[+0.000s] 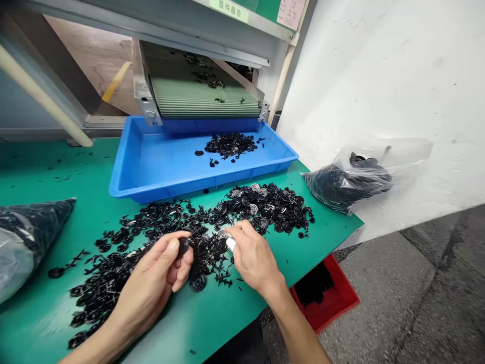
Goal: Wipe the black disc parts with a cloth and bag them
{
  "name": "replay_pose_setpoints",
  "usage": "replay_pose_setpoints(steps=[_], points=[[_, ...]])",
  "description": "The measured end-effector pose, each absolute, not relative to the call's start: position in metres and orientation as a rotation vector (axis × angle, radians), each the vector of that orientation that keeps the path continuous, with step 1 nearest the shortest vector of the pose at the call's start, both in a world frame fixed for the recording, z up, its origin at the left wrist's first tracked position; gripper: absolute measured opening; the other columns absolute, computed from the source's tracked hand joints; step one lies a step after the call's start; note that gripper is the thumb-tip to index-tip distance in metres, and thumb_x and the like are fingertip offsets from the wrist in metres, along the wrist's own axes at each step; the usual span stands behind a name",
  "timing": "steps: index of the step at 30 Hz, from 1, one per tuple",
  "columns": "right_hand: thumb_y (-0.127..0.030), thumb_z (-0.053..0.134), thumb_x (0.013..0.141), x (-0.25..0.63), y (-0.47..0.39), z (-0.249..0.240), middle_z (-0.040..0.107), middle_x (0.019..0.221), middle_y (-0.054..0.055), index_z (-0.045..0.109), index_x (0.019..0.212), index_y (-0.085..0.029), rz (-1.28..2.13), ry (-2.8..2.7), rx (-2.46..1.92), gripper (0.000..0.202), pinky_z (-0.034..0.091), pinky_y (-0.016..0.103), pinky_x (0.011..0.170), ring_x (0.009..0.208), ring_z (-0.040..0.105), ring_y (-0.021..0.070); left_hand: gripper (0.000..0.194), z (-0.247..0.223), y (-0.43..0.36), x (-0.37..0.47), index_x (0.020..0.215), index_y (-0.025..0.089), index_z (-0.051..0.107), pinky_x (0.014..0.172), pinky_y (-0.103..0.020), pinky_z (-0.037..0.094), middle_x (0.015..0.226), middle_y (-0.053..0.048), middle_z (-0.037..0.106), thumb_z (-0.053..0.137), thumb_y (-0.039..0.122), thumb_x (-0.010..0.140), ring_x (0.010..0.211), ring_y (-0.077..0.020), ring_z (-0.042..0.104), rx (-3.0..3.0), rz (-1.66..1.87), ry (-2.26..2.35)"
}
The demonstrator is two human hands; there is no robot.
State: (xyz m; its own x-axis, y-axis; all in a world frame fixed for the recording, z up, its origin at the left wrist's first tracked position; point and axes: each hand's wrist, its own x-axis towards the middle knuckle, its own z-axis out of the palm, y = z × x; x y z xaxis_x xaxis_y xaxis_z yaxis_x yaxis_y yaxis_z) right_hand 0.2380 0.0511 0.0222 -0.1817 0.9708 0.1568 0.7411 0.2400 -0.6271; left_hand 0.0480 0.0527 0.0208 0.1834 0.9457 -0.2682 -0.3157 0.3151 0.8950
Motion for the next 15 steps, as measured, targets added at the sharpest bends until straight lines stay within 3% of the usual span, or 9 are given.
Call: replay_pose_setpoints(steps=[5, 9, 12, 15], points=[[-0.003, 0.044, 0.084, 0.237, 0.063, 0.019, 0.057, 0.100, 0.004, 0.064, 0.104, -0.020, 0.616, -2.122, -1.665, 0.033, 0.040, 0.027, 0.066, 0.078, 0.054, 0.0146, 0.019, 0.031, 0.060, 0.046, 0.095, 0.021, 0.056, 0.040, -0.018, 0.041, 0.079, 0.000, 0.061, 0.056, 0.039, 0.092, 0.050, -0.0089, 0.051, 0.681, 1.072, 0.861], [-0.008, 0.052, 0.080, 0.238, 0.066, 0.014, 0.056, 0.085, -0.001, 0.059, 0.084, -0.018, 0.761, -1.959, -1.618, 0.013, 0.035, 0.024, 0.059, 0.064, 0.048, 0.0102, 0.019, 0.032, 0.062, 0.045, 0.077, 0.018, 0.056, 0.045, -0.018, 0.046, 0.086, -0.002, 0.063, 0.062, 0.031, 0.088, 0.058, -0.0097, 0.056, 0.673, 1.007, 0.869], [-0.012, 0.051, 0.082, 0.244, 0.067, 0.018, 0.055, 0.070, -0.004, 0.058, 0.078, -0.018, 0.923, -1.801, -1.540, 0.010, 0.034, 0.022, 0.055, 0.059, 0.048, 0.0097, 0.006, 0.032, 0.062, 0.045, 0.083, 0.018, 0.059, 0.051, -0.022, 0.050, 0.089, -0.004, 0.064, 0.063, 0.022, 0.085, 0.069, -0.0140, 0.059, 0.705, 0.923, 0.854], [-0.010, 0.048, 0.084, 0.244, 0.063, 0.027, 0.062, 0.076, -0.002, 0.064, 0.085, -0.019, 0.954, -1.713, -1.390, 0.017, 0.040, 0.022, 0.061, 0.068, 0.054, 0.0115, 0.009, 0.030, 0.059, 0.046, 0.093, 0.019, 0.061, 0.049, -0.021, 0.045, 0.082, -0.002, 0.062, 0.057, 0.026, 0.090, 0.064, -0.0125, 0.055, 0.794, 0.812, 0.866]])
